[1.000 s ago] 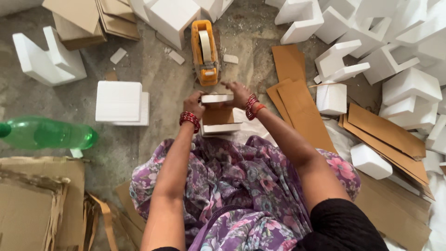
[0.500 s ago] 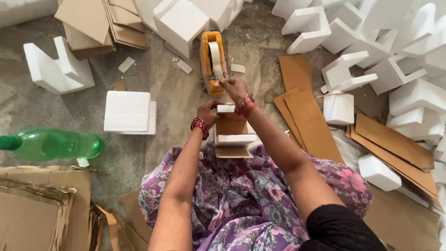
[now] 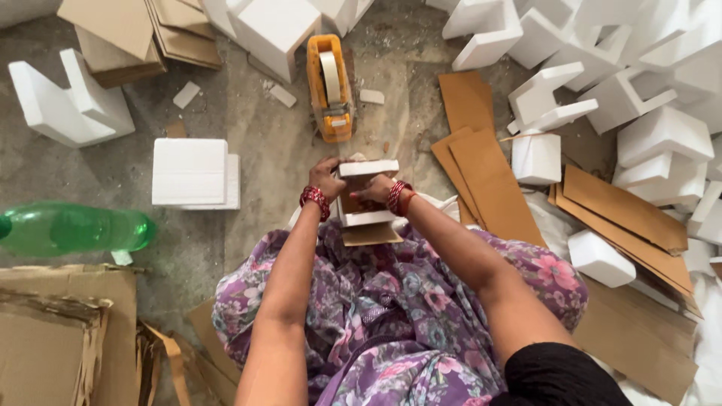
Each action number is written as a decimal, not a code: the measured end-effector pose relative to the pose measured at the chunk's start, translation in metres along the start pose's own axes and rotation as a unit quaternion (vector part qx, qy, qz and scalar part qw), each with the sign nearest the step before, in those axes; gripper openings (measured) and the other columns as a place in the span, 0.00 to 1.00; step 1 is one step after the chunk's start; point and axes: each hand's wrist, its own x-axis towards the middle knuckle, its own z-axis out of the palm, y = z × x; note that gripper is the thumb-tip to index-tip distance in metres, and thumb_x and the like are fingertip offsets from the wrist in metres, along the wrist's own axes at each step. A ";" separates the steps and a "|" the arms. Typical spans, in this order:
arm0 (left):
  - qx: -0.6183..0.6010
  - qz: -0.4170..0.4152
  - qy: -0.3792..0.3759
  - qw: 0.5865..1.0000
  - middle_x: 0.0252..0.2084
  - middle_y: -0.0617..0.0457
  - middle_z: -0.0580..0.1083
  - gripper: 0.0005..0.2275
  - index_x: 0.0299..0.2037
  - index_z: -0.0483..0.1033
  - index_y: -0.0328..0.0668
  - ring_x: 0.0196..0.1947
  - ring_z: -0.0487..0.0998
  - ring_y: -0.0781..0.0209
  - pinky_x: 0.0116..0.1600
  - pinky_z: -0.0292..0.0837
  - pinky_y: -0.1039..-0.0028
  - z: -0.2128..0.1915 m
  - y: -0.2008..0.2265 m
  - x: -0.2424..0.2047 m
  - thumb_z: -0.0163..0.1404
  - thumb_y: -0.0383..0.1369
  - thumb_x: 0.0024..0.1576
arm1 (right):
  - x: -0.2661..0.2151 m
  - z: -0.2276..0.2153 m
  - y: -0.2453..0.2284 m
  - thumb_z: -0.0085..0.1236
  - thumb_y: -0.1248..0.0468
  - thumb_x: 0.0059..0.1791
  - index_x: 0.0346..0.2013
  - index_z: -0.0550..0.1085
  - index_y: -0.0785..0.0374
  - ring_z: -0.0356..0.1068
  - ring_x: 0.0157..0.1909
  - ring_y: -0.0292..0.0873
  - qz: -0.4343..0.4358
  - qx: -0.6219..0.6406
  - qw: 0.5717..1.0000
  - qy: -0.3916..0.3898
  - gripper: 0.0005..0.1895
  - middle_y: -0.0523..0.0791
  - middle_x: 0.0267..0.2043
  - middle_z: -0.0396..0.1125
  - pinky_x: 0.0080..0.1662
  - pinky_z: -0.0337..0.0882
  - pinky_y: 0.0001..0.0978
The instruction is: The person sits on the floor and assembles small packages by placing white foam inserts into cardboard boxes. They use a tape dispenser to seal the boxes and place the finished packages aside.
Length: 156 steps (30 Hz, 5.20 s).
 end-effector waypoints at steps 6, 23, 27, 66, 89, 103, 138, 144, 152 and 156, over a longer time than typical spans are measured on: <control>-0.039 -0.009 -0.171 0.984 0.51 0.49 0.76 0.27 0.55 0.77 0.50 0.54 0.77 0.53 0.60 0.69 0.70 -0.024 -0.009 0.007 0.55 0.20 0.41 | 0.038 0.014 0.020 0.68 0.72 0.40 0.52 0.75 0.68 0.75 0.41 0.40 -0.285 -0.033 0.953 0.096 0.25 0.47 0.44 0.76 0.40 0.76 0.34; 0.046 -0.033 0.024 0.998 0.49 0.45 0.79 0.22 0.47 0.82 0.46 0.50 0.80 0.48 0.57 0.76 0.65 0.036 -0.096 -0.006 0.69 0.33 0.40 | -0.004 -0.043 -0.085 0.65 0.52 0.48 0.35 0.84 0.57 0.76 0.31 0.40 -0.247 -0.142 0.915 0.285 0.12 0.45 0.31 0.77 0.35 0.74 0.33; 0.039 -0.047 0.023 0.998 0.46 0.43 0.79 0.23 0.46 0.80 0.42 0.49 0.80 0.48 0.55 0.75 0.63 0.029 -0.078 0.001 0.69 0.32 0.39 | 0.021 -0.052 -0.126 0.63 0.51 0.49 0.35 0.82 0.56 0.75 0.28 0.29 -0.113 0.096 0.979 0.138 0.12 0.37 0.29 0.77 0.31 0.74 0.25; 0.141 -0.040 0.024 0.989 0.45 0.41 0.73 0.27 0.45 0.79 0.44 0.47 0.74 0.44 0.54 0.73 0.62 0.041 -0.084 0.010 0.72 0.40 0.33 | 0.046 -0.058 -0.091 0.58 0.56 0.49 0.41 0.82 0.53 0.75 0.42 0.48 -0.267 -0.360 0.848 0.283 0.10 0.48 0.44 0.76 0.46 0.75 0.40; 0.168 -0.057 0.006 0.984 0.45 0.44 0.73 0.23 0.38 0.83 0.45 0.48 0.73 0.45 0.54 0.72 0.61 0.061 -0.118 0.000 0.73 0.43 0.32 | 0.070 -0.115 -0.052 0.39 0.47 0.60 0.59 0.76 0.62 0.74 0.59 0.51 -0.144 -0.121 0.977 0.102 0.27 0.51 0.58 0.75 0.51 0.74 0.40; -0.207 -0.173 0.119 0.956 0.41 0.44 0.77 0.08 0.41 0.75 0.40 0.42 0.79 0.52 0.47 0.79 0.67 0.062 -0.087 0.006 0.55 0.34 0.56 | 0.023 -0.074 -0.086 0.37 0.35 0.54 0.53 0.78 0.64 0.72 0.55 0.52 -0.040 -0.447 0.892 -0.053 0.38 0.55 0.54 0.74 0.57 0.69 0.43; 0.067 -0.434 -0.070 0.896 0.42 0.37 0.81 0.35 0.71 0.57 0.39 0.30 0.82 0.52 0.33 0.76 0.62 -0.023 0.031 -0.074 0.48 0.55 0.60 | -0.068 -0.042 0.001 0.66 0.63 0.39 0.54 0.73 0.54 0.73 0.50 0.58 -0.233 -0.357 0.849 0.312 0.28 0.52 0.46 0.74 0.51 0.73 0.50; 0.062 -0.460 -0.132 0.876 0.33 0.39 0.80 0.36 0.73 0.51 0.42 0.22 0.82 0.55 0.26 0.77 0.67 -0.020 0.083 -0.099 0.47 0.53 0.61 | -0.066 -0.044 0.005 0.67 0.61 0.39 0.50 0.73 0.56 0.72 0.51 0.58 -0.234 -0.352 0.847 0.322 0.25 0.51 0.48 0.74 0.52 0.72 0.50; 0.070 -0.431 -0.072 0.897 0.37 0.36 0.81 0.37 0.74 0.49 0.45 0.24 0.83 0.53 0.29 0.81 0.65 -0.027 0.106 -0.124 0.51 0.52 0.59 | -0.071 -0.040 -0.003 0.66 0.62 0.41 0.48 0.72 0.57 0.72 0.51 0.59 -0.221 -0.351 0.854 0.316 0.22 0.51 0.48 0.73 0.52 0.72 0.50; 0.004 -0.432 -0.028 0.901 0.46 0.35 0.78 0.42 0.75 0.39 0.52 0.28 0.85 0.48 0.29 0.83 0.64 -0.023 0.084 -0.124 0.54 0.49 0.56 | -0.073 -0.042 -0.001 0.67 0.62 0.40 0.52 0.72 0.56 0.72 0.51 0.58 -0.236 -0.343 0.851 0.320 0.25 0.52 0.48 0.73 0.52 0.72 0.50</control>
